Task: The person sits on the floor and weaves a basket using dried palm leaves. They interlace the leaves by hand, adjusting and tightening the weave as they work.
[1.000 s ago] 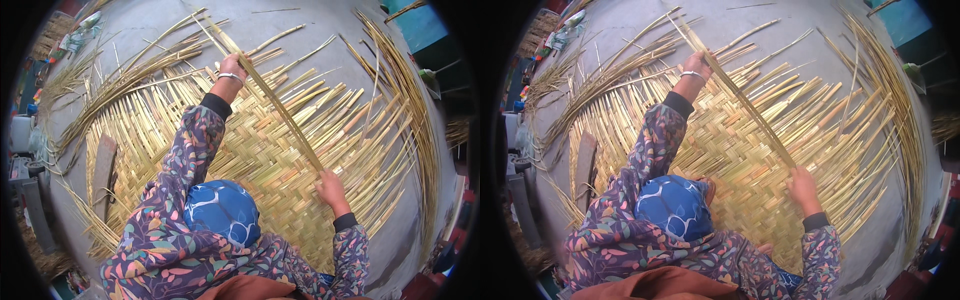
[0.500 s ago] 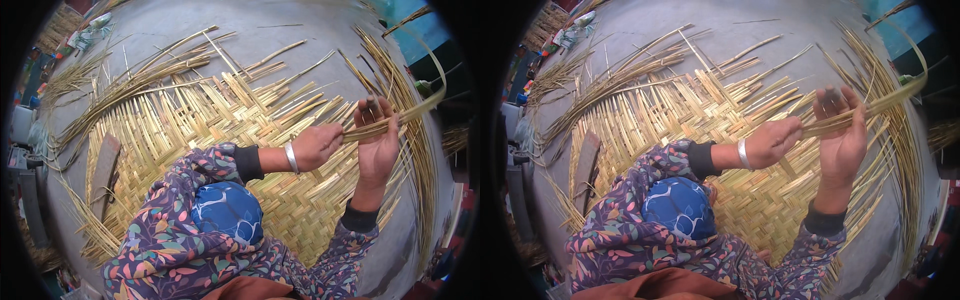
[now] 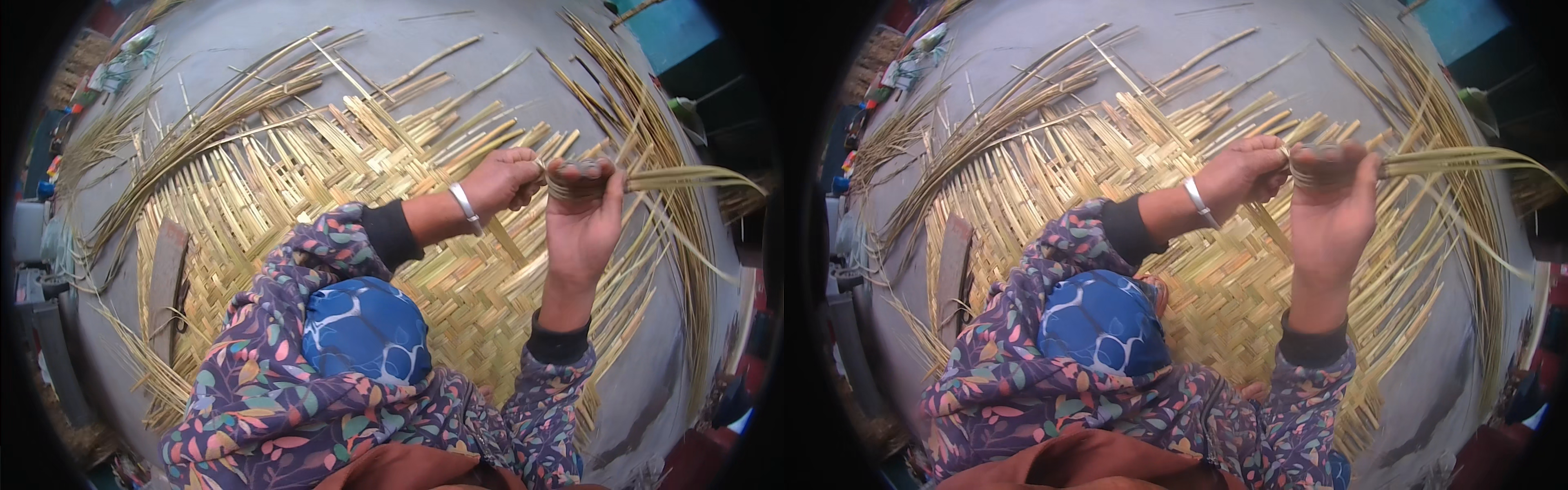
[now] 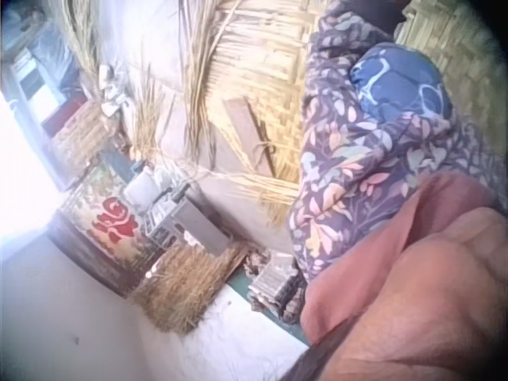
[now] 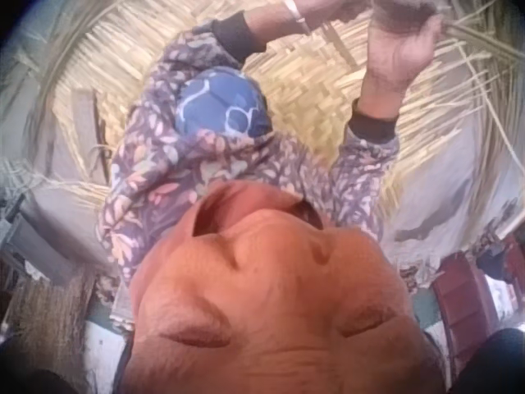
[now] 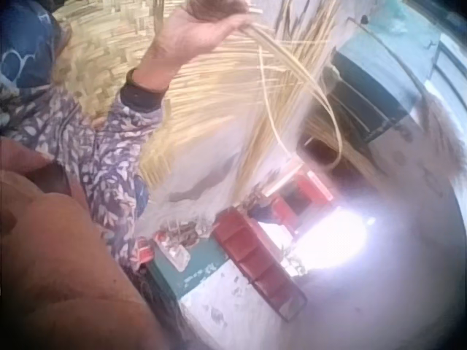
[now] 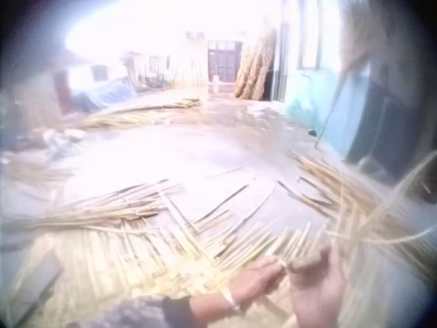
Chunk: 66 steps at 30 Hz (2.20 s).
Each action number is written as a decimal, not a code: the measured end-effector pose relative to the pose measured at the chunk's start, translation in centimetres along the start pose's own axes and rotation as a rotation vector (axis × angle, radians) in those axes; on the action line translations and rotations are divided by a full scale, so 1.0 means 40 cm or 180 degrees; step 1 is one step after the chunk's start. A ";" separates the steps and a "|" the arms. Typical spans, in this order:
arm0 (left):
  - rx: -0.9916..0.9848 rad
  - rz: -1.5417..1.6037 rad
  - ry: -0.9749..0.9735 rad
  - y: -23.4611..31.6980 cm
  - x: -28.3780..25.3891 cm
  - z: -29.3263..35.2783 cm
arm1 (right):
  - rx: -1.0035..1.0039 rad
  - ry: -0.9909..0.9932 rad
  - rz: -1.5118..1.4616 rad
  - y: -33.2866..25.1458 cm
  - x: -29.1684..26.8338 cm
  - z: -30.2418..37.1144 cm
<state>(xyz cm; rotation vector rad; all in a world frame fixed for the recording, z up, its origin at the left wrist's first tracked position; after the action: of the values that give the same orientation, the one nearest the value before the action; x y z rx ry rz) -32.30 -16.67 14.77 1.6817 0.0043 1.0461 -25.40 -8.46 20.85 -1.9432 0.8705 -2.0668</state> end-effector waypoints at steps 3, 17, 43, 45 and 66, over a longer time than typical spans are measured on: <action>0.0208 -0.1043 -0.0803 0.050 0.046 0.040 | 0.0238 -0.0310 -0.0434 -0.054 -0.049 -0.002; 0.1399 -0.2995 -0.0644 0.037 0.058 0.036 | 0.0325 0.0678 0.0147 -0.055 -0.087 0.011; 0.1836 -0.3551 -0.0830 0.019 0.064 0.060 | 0.0725 0.0613 -0.0670 -0.006 -0.147 0.039; 0.2326 -0.3363 -0.0749 0.042 -0.001 0.022 | 0.0966 -0.0044 -0.0853 0.004 -0.103 0.055; 0.3730 -0.5077 0.1704 0.231 -0.203 0.210 | 0.1091 -0.0983 0.8464 0.098 -0.449 0.318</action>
<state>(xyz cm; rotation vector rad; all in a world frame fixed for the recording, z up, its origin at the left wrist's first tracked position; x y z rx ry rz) -36.41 -30.83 16.85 1.4755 2.2308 0.0607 -11.85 -6.34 3.17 0.1522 1.2777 -0.0688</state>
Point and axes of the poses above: each hand's wrist, its own z-axis away from the middle knuckle, its own x-axis out of the palm, y = z × x, the point moved 5 cm from there along -z, towards the middle knuckle, and after that the axes turned 12 degrees about x, right-handed, at the moved point
